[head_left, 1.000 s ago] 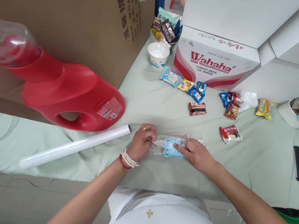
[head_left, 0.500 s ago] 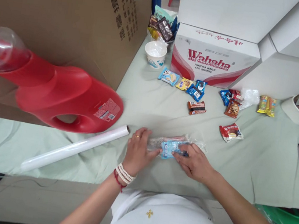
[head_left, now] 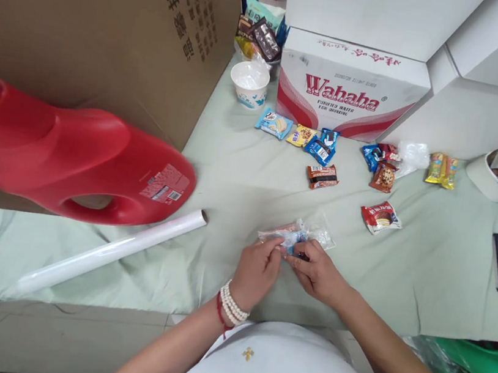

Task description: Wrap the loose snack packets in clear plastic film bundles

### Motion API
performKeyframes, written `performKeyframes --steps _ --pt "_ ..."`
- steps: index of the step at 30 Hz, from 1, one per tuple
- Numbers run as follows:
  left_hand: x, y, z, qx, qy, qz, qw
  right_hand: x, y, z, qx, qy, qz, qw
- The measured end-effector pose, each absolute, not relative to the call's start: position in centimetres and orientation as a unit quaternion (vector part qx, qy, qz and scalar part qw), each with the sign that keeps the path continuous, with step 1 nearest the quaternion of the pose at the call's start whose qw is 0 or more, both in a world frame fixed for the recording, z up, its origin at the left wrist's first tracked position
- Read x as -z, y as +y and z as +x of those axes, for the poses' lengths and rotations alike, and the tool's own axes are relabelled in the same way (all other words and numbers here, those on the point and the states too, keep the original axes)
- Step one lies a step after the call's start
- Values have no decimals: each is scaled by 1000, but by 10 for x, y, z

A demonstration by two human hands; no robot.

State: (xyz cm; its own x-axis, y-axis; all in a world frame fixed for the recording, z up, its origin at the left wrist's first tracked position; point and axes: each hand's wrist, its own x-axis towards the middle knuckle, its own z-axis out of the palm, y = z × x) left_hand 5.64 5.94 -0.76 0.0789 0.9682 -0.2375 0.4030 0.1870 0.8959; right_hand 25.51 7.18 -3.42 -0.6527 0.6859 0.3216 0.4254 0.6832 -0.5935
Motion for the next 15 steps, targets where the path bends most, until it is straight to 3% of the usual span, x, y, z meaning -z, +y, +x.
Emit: performKeyframes --steps 3,6,11,15 --pt "12 66 61 -216 626 677 322 20 76 262 -294 -850 -329 288" --pt "8 69 63 -118 653 704 255 4 94 271 -260 -811 -414 322" --pt "1 71 66 -78 673 706 208 -9 136 277 -201 -870 -421 156" --pt "7 70 64 -127 676 700 192 -6 134 293 -183 -893 -376 167"
